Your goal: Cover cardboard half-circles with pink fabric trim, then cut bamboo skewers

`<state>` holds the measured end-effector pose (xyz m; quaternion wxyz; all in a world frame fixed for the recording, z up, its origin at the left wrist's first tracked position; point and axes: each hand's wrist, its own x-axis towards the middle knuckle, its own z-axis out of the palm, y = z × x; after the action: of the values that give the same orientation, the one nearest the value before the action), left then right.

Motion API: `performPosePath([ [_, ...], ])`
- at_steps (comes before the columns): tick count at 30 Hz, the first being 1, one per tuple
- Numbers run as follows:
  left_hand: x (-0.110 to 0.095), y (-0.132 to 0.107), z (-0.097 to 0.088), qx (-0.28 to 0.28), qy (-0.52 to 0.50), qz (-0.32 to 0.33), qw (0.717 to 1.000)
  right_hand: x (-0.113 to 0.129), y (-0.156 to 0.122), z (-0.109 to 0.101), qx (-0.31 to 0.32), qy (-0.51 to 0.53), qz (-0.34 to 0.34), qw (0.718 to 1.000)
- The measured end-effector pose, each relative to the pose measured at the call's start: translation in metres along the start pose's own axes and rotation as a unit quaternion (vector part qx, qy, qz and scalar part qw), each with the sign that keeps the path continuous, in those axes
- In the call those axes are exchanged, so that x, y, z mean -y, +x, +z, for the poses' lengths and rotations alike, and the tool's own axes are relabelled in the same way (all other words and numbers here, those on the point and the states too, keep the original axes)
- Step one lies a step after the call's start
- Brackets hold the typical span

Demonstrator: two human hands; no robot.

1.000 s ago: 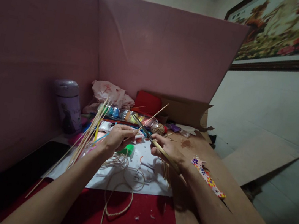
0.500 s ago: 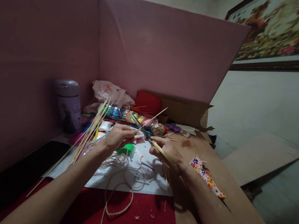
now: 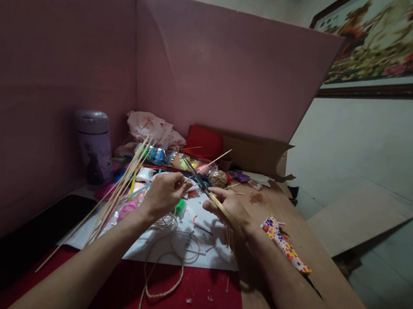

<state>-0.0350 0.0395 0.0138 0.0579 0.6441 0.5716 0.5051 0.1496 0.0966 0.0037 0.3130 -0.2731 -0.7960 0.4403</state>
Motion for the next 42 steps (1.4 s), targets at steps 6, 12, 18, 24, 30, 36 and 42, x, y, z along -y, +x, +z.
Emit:
performPosePath([
  [6, -0.0002, -0.004, 0.0007, -0.026, 0.145, 0.058, 0.987, -0.0016, 0.0009, 0.0018, 0.0, 0.019, -0.007, 1.0],
  [12, -0.0011, -0.0029, -0.0017, -0.019, 0.089, 0.033, 0.995, -0.0049, 0.0022, 0.0028, -0.007, 0.016, -0.016, 1.0],
  [18, 0.0004, -0.0006, -0.003, 0.001, 0.012, 0.01, 1.0, -0.0092, 0.0029, 0.0047, -0.009, 0.019, -0.02, 1.0],
  [24, 0.0028, 0.0014, -0.0036, -0.001, 0.043, 0.035, 0.998, -0.0096, 0.0037, 0.006, -0.011, 0.03, -0.008, 0.999],
  [30, 0.0052, 0.0008, -0.0039, -0.004, 0.069, 0.061, 0.996, -0.007, 0.002, 0.0064, -0.003, 0.032, -0.009, 0.999],
  [36, 0.0036, -0.0004, -0.0033, 0.008, 0.048, 0.059, 0.997, -0.0046, 0.0021, 0.0064, -0.022, -0.002, -0.015, 1.0],
  [42, 0.0044, 0.0001, -0.0041, -0.004, 0.02, 0.044, 0.999, -0.0082, 0.0038, 0.0091, -0.063, -0.045, -0.026, 0.997],
])
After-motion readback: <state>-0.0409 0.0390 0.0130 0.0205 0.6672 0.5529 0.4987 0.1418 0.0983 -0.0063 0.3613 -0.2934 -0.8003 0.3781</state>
